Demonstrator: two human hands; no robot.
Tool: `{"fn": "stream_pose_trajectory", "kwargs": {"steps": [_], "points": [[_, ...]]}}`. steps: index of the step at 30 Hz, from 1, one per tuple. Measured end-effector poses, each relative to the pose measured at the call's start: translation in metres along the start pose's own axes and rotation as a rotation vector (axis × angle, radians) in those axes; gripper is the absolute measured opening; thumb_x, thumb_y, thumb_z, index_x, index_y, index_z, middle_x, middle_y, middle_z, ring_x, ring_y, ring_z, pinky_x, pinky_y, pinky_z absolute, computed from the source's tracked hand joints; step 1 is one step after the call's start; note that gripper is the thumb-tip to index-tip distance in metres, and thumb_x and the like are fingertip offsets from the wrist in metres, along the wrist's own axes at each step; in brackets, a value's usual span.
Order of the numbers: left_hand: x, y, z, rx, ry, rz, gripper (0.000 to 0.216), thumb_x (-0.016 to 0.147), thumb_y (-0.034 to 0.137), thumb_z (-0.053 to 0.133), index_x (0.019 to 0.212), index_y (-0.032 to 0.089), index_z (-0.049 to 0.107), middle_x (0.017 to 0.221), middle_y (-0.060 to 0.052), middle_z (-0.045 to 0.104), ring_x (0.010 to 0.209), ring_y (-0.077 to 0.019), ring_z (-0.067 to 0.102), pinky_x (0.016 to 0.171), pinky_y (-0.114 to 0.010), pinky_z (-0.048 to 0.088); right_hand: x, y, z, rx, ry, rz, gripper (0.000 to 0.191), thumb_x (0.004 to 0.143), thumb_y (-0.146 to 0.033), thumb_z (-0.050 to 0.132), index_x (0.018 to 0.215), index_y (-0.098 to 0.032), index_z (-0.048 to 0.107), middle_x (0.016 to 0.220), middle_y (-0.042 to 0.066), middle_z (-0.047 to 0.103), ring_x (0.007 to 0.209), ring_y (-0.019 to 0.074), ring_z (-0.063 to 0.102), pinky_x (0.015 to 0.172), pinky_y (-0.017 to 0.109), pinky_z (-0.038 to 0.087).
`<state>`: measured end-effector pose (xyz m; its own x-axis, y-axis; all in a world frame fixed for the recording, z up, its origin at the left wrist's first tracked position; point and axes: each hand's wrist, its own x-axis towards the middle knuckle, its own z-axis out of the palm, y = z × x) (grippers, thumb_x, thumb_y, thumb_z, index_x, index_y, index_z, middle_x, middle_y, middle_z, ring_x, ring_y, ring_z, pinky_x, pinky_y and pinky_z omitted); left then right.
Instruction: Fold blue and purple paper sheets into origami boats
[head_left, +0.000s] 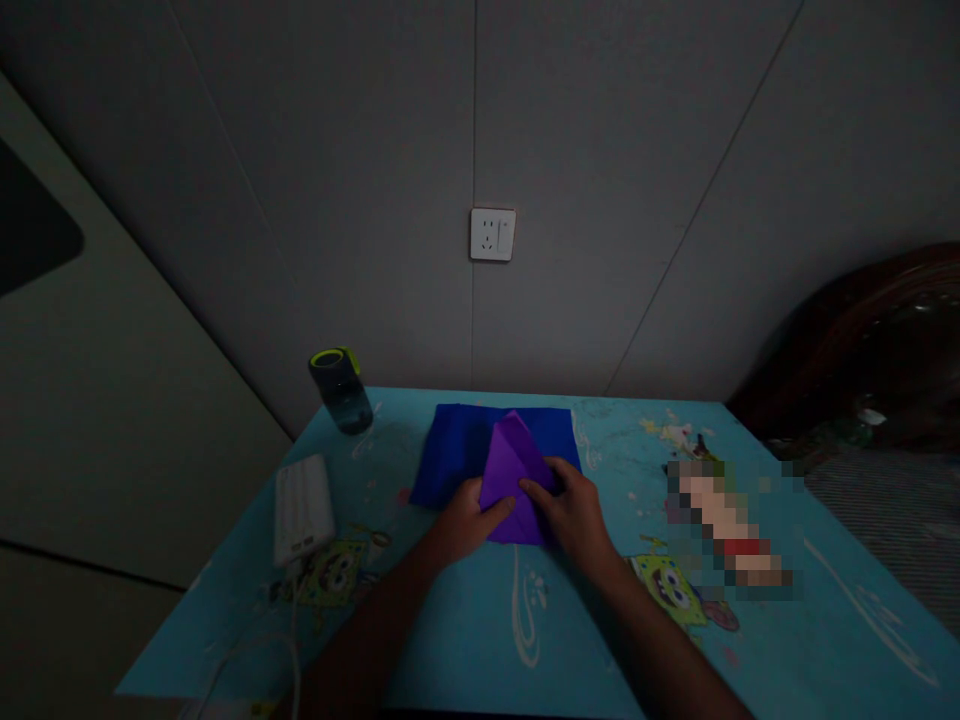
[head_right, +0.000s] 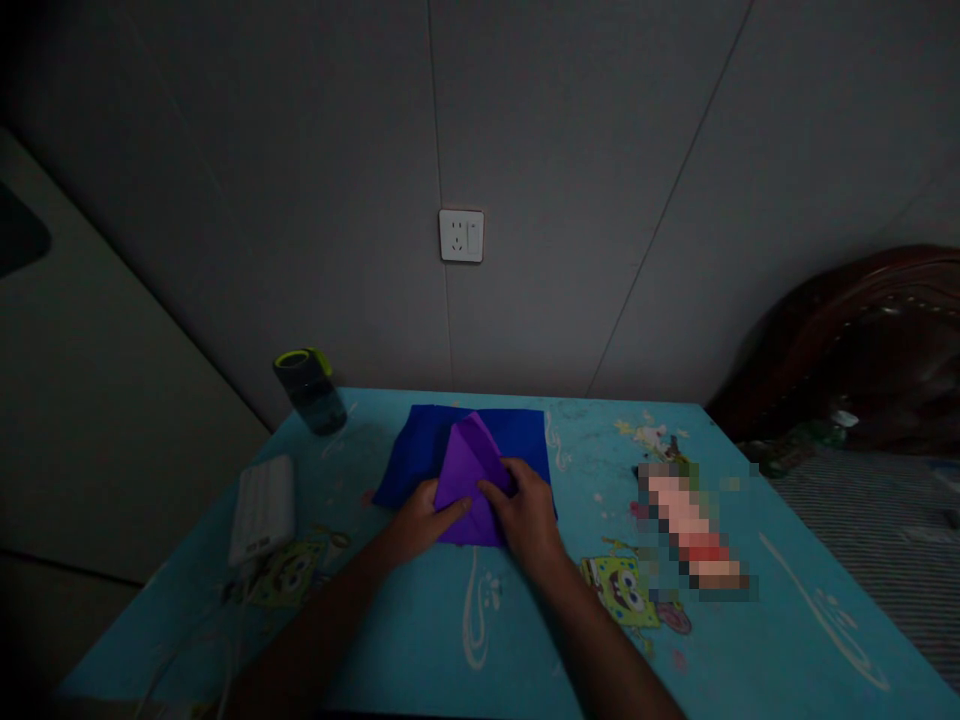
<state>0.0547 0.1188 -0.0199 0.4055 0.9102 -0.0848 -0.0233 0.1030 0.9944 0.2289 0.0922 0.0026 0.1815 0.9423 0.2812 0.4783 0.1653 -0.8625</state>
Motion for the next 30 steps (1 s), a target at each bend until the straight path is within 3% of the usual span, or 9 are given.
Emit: {"fn": "stream_pose_trajectory", "kwargs": {"steps": [6,12,16,22,27,30], "points": [[0.001,0.002,0.002,0.054,0.024,0.104,0.036,0.08,0.038,0.07,0.108,0.014,0.07,0.103,-0.009,0.075,0.093,-0.025,0.069,0.085,-0.035,0.054,-0.007,0.003,0.006,-0.339,0.046,-0.323,0.016,0.094,-0.031,0.056,0.091,-0.02,0.067,0.085,0.007,0.067,0.081,0.0231,0.061,0.075,0.037,0.048],[0.001,0.007,0.001,0.047,0.092,0.132,0.033,0.079,0.032,0.069,0.107,0.014,0.07,0.101,-0.008,0.076,0.093,-0.0251,0.069,0.089,-0.036,0.052,-0.021,0.008,0.021,-0.674,0.125,-0.563,0.036,0.096,-0.014,0.045,0.127,-0.018,0.062,0.089,0.011,0.064,0.079,0.024,0.057,0.07,0.037,0.048],[0.0,0.015,0.001,0.06,0.141,0.164,0.027,0.078,0.031,0.068,0.098,0.014,0.072,0.092,-0.008,0.076,0.087,-0.0244,0.069,0.084,-0.034,0.054,-0.029,0.004,0.029,-0.694,0.101,-0.634,0.05,0.096,-0.014,0.041,0.147,-0.018,0.043,0.1,0.014,0.064,0.092,0.0274,0.059,0.08,0.042,0.053],[-0.001,0.022,-0.001,-0.056,0.234,0.181,0.031,0.075,0.036,0.072,0.095,0.013,0.072,0.095,-0.01,0.076,0.093,-0.0259,0.07,0.088,-0.034,0.053,-0.031,-0.002,0.035,-0.609,0.135,-0.739,0.063,0.094,-0.007,0.038,0.155,-0.019,0.025,0.132,0.017,0.06,0.115,0.0294,0.057,0.094,0.048,0.053],[-0.003,0.011,-0.004,-0.245,0.4,0.071,0.041,0.072,0.043,0.076,0.102,0.016,0.068,0.093,-0.007,0.075,0.093,-0.0256,0.07,0.082,-0.031,0.055,-0.03,-0.002,0.035,-0.537,0.035,-0.762,0.068,0.092,-0.006,0.039,0.155,-0.02,0.02,0.144,0.012,0.052,0.128,0.0285,0.051,0.103,0.05,0.05],[0.0,0.007,-0.006,-0.298,0.473,0.055,0.047,0.071,0.045,0.078,0.106,0.017,0.066,0.095,-0.008,0.075,0.095,-0.0253,0.071,0.084,-0.032,0.055,-0.028,0.0,0.035,-0.494,-0.044,-0.772,0.067,0.091,-0.006,0.042,0.154,-0.02,0.025,0.146,0.011,0.049,0.135,0.0283,0.046,0.107,0.052,0.046]]}}
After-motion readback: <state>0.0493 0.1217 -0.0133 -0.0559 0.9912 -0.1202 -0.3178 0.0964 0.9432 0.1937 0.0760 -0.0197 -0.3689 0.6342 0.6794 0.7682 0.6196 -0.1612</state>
